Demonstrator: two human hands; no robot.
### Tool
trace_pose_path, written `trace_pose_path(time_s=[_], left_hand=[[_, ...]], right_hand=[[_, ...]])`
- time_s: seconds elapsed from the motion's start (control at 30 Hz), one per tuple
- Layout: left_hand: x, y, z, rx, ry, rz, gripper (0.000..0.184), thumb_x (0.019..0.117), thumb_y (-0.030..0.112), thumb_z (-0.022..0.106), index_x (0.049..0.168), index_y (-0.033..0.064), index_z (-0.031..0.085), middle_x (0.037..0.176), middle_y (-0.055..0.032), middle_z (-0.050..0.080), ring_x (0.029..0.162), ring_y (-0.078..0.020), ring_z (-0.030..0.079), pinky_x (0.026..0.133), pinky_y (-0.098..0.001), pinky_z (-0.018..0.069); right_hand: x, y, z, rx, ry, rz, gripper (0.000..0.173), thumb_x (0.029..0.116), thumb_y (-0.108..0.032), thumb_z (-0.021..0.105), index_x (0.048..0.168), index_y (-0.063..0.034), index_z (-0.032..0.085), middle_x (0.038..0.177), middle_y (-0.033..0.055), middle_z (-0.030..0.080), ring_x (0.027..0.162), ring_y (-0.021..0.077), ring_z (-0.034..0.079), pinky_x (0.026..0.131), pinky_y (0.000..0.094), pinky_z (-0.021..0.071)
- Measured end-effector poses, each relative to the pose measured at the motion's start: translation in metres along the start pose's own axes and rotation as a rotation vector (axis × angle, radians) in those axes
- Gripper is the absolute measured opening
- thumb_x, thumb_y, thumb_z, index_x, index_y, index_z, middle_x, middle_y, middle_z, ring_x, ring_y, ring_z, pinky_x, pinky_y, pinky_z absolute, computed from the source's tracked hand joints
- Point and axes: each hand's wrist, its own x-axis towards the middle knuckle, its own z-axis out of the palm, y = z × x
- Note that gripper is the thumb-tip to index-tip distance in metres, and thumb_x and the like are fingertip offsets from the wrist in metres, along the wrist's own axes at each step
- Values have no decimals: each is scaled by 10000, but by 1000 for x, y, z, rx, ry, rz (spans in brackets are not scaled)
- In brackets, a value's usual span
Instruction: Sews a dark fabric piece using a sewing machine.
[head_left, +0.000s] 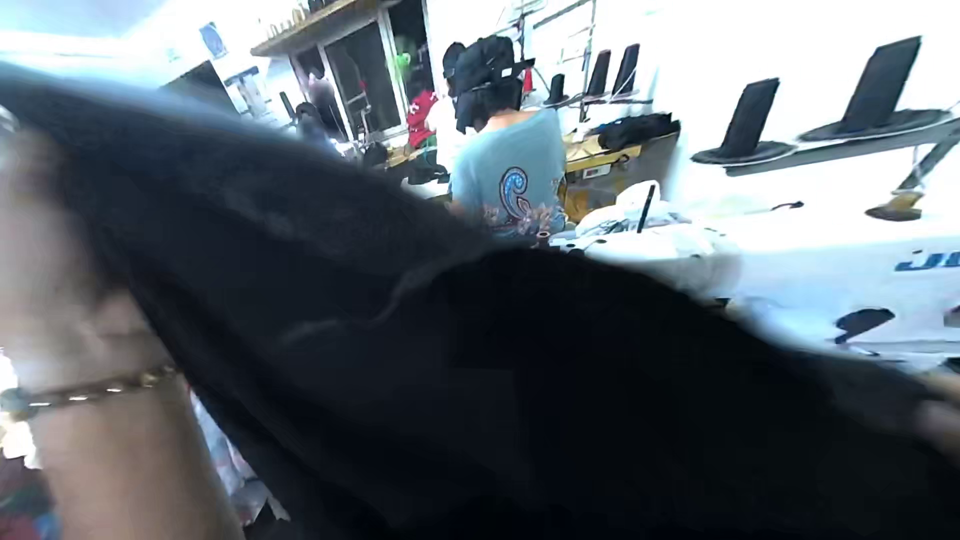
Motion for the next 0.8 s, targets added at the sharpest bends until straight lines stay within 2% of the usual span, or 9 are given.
trace_pose_path(time_s=[0.03, 0.07, 0.17, 0.3, 0.4, 0.5, 0.6, 0.7, 0.8], left_hand=[[-20, 0, 28, 296, 206, -160, 199, 1091, 291, 447, 1061, 171, 602, 853, 122, 641, 764, 49, 629, 692, -177, 553], [-31, -21, 32, 532, 232, -281, 281, 1092, 334, 426, 1125, 114, 596, 902, 59, 607, 794, 0, 601, 741, -249, 540], [-57, -153, 1, 800, 30, -522, 436, 1077, 317, 455, 1102, -83, 626, 981, -274, 642, 863, -379, 628, 758, -617, 508], [-126, -296, -5, 838, -141, -821, 438, 1074, 335, 518, 1125, -69, 681, 1043, -292, 680, 970, -419, 664, 871, -609, 525], [-163, -315, 28, 984, -311, -700, 500, 1041, 279, 559, 1451, -5, 533, 1476, -254, 528, 1380, -409, 502, 1140, -595, 395], [-186, -309, 62, 1215, -458, -353, 657, 971, 391, 617, 1551, 126, 457, 1659, -212, 286, 1529, -436, 260, 1151, -733, 219], [-201, -310, 87, 1106, -690, -69, 678, 924, 536, 658, 1499, 197, 541, 1622, -129, 404, 1507, -375, 344, 1167, -719, 210], [-206, -311, 110, 974, -1015, -81, 603, 962, 585, 590, 1481, 280, 559, 1585, 12, 475, 1522, -273, 339, 1189, -727, 146], [-206, -316, 125, 951, -1090, -134, 395, 1002, 482, 583, 1333, 293, 689, 1305, 5, 674, 1334, -240, 546, 1180, -707, 193]], right_hand=[[11, 23, -6, -55, -126, 45, 303, 977, 14, 441, 1033, -174, 672, 878, -172, 730, 803, -69, 671, 746, 154, 577], [22, 50, -2, -97, -184, 104, 259, 970, -29, 510, 1064, -161, 713, 905, -120, 743, 804, -28, 686, 730, 188, 593], [51, 119, 29, -174, -270, 406, 213, 996, -28, 548, 1138, -53, 704, 1009, 61, 738, 852, 123, 700, 739, 302, 588], [74, 174, 45, -147, -268, 619, 271, 1033, -92, 553, 1282, -25, 637, 1125, 98, 715, 963, 147, 690, 827, 340, 570], [80, 186, 40, -143, -158, 587, 321, 1007, -103, 599, 1311, -1, 613, 1188, 128, 711, 1034, 180, 696, 887, 365, 567], [81, 189, 35, -236, -67, 499, 363, 965, 17, 613, 1325, 48, 582, 1217, 199, 663, 968, 230, 720, 862, 376, 610], [77, 186, 36, -450, -22, 358, 398, 943, 1, 666, 1334, 40, 603, 1239, 236, 671, 1015, 271, 718, 886, 436, 603], [67, 186, 46, -697, -86, -2, 347, 936, -68, 640, 1260, 52, 664, 1335, 250, 631, 1226, 360, 630, 1007, 533, 536], [51, 181, 81, -858, -207, -395, 321, 939, -205, 554, 1110, -28, 760, 1198, 163, 720, 1160, 345, 668, 996, 525, 535]])
